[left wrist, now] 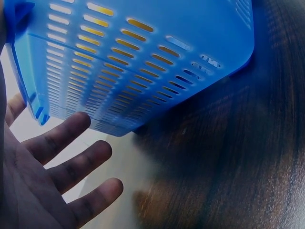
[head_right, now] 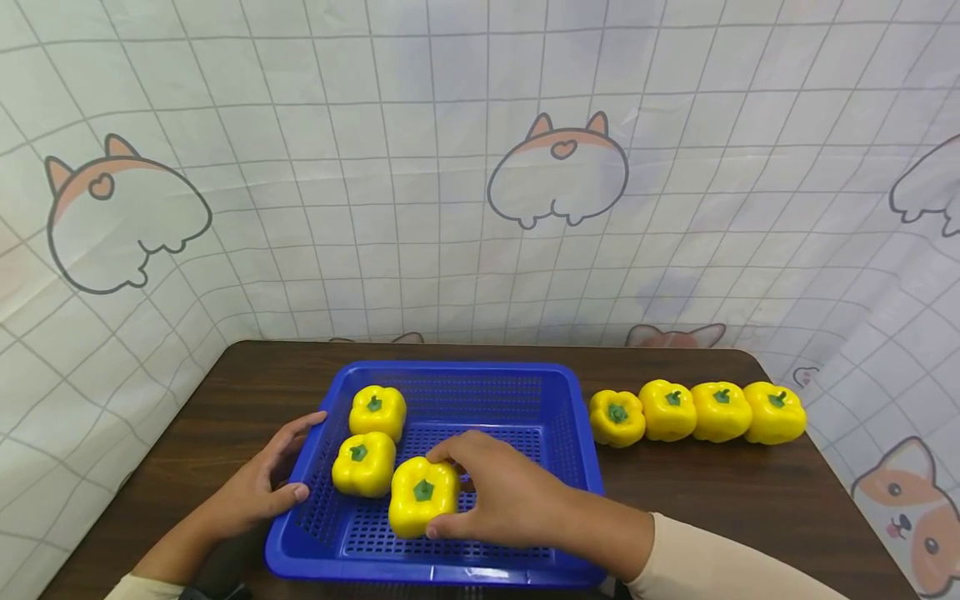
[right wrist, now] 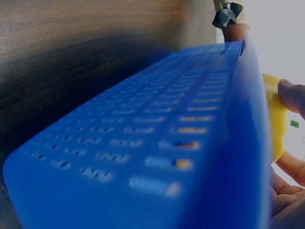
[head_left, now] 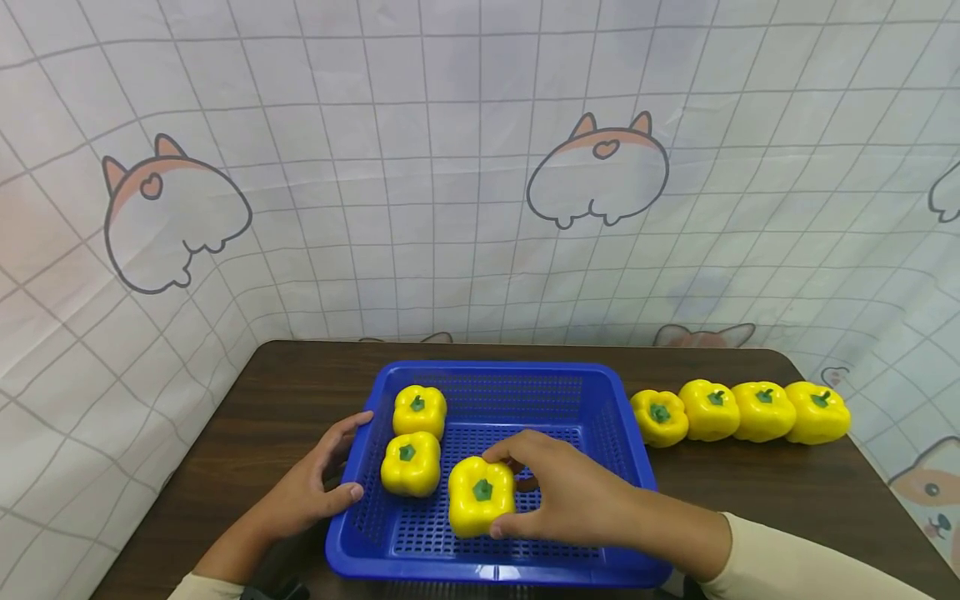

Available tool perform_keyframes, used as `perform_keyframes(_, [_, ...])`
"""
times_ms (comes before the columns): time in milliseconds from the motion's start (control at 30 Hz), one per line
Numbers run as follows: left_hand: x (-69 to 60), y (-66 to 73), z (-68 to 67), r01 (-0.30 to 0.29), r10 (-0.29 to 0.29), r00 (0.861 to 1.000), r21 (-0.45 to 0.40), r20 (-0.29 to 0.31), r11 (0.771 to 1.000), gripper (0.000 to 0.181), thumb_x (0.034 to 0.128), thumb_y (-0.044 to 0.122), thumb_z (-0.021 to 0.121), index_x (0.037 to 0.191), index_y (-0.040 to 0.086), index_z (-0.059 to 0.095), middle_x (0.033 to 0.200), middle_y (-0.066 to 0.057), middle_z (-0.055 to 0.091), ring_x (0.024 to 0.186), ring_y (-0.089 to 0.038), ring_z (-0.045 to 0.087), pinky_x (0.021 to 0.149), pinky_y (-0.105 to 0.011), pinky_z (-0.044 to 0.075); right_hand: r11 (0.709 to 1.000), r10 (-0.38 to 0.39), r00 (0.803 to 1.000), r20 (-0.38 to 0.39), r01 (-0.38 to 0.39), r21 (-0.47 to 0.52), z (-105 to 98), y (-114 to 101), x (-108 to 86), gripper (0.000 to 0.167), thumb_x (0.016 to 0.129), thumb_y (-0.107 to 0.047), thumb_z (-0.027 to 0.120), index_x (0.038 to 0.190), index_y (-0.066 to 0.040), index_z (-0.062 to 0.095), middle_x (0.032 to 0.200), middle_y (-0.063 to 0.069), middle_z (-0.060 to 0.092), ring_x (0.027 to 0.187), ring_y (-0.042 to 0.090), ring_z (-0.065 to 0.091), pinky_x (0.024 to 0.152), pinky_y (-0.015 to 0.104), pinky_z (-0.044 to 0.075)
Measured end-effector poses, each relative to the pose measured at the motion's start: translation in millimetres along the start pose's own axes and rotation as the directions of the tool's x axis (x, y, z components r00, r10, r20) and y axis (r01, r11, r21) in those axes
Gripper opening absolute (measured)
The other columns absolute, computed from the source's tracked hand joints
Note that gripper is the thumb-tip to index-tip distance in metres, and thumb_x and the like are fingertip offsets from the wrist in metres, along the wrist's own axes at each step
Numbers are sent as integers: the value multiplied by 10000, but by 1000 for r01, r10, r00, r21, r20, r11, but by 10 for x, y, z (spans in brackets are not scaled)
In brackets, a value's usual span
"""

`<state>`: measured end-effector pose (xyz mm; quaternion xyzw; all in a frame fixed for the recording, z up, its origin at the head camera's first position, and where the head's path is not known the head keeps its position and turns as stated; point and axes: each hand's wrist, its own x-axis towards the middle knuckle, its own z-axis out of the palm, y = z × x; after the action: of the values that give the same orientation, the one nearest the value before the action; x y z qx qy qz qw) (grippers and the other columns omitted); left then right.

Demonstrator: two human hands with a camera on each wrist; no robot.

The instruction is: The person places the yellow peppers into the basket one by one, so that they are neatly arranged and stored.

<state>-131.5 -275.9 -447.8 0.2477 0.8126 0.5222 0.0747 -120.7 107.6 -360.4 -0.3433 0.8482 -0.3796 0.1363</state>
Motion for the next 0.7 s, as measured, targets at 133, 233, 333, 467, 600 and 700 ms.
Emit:
perform_keyframes(133, [-4, -6, 0, -5, 5, 1000, 3, -1, 1000, 826, 911, 135, 667, 1604, 209, 225, 1460, -322, 427, 1244, -498, 523, 889, -384, 558, 1000, -5, 1000, 0, 5, -11, 56, -35, 23, 669, 812, -366, 882, 1365, -139, 581, 1280, -39, 585, 1076, 74, 581, 890, 228, 539])
perform_keyframes(233, [-5, -14, 0, -12, 12, 1000, 5, -4, 1000, 829, 907, 131, 668, 1605, 206, 227, 1464, -320, 428, 1244, -499, 522, 896, -382, 553, 1000, -12, 1000, -2, 12, -19, 100, -61, 48, 661, 815, -367, 881, 1359, -132, 587, 1271, -33, 586, 1067, 71, 580, 884, 220, 537])
perform_keyframes(333, [-5, -18, 1, -15, 15, 1000, 6, -3, 1000, 829, 906, 130, 667, 1605, 203, 227, 1465, -319, 428, 1245, -500, 521, 903, -386, 549, 999, -14, 1000, -6, 14, -29, 142, -88, 73, 662, 811, -373, 883, 1356, -138, 590, 1268, -38, 584, 1061, 60, 578, 881, 213, 534])
perform_keyframes(467, [-4, -18, 1, -7, 7, 1000, 4, -2, 1000, 824, 911, 138, 665, 1605, 210, 225, 1472, -318, 423, 1254, -498, 519, 901, -395, 556, 1000, -13, 1000, -8, 13, -26, 193, -127, 106, 663, 805, -361, 889, 1355, -140, 592, 1276, -34, 580, 1070, 60, 579, 884, 214, 534])
perform_keyframes(600, [-3, -17, 0, -8, 7, 1000, 8, 1, 1000, 824, 917, 141, 663, 1608, 211, 219, 1476, -317, 422, 1261, -499, 516, 905, -400, 555, 999, -14, 1000, -2, 14, -31, 244, -153, 151, 671, 804, -378, 887, 1357, -137, 593, 1273, -32, 583, 1077, 52, 577, 880, 204, 529])
perform_keyframes(700, [-4, -16, 1, -7, 7, 1000, 10, 3, 1000, 826, 919, 142, 662, 1610, 212, 215, 1475, -316, 425, 1259, -501, 518, 903, -406, 560, 999, -16, 1000, 3, 16, -32, 285, -159, 189, 673, 802, -380, 887, 1353, -127, 596, 1264, -29, 586, 1066, 42, 575, 868, 205, 532])
